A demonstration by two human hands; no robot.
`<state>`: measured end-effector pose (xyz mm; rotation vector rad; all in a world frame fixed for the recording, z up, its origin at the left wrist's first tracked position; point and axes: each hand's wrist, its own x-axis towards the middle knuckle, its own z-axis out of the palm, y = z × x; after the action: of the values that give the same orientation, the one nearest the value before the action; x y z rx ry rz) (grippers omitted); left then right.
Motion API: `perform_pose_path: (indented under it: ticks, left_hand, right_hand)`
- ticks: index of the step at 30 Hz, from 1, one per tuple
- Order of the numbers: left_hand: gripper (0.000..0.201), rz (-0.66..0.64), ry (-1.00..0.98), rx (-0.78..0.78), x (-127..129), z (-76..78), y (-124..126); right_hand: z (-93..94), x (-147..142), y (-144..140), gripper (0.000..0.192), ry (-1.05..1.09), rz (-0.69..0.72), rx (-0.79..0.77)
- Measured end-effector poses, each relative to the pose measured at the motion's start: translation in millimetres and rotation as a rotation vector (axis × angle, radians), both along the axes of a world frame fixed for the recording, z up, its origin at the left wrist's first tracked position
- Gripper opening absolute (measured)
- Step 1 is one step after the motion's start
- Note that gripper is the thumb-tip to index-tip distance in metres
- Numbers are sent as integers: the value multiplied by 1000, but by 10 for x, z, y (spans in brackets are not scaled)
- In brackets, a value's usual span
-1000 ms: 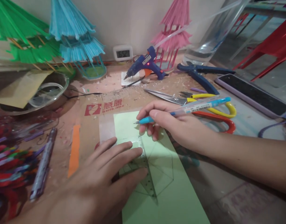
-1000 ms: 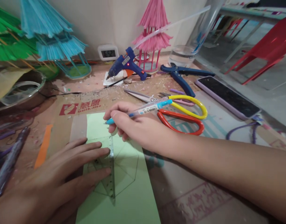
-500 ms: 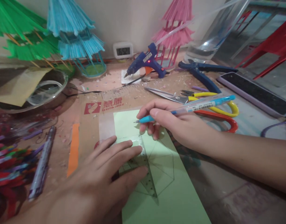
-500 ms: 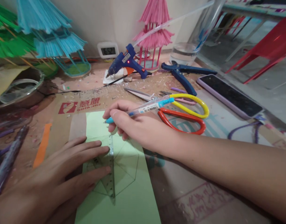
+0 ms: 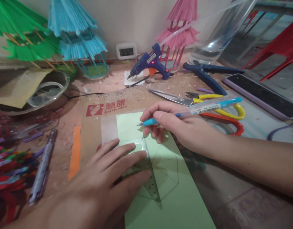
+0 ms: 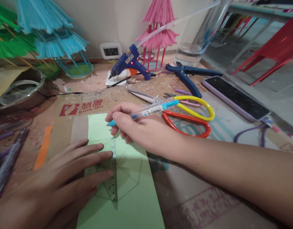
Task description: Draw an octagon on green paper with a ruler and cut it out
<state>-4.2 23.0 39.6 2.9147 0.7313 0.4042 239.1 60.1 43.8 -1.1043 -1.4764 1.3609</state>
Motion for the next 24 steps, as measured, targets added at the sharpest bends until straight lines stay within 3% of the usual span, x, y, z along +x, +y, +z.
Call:
perform_pose_path:
  ticks: [24]
  left_hand:
    - [46,-29,-6,15,16,-3,17]
  right_hand:
    - [3,4,-1,14,-11,3,6]
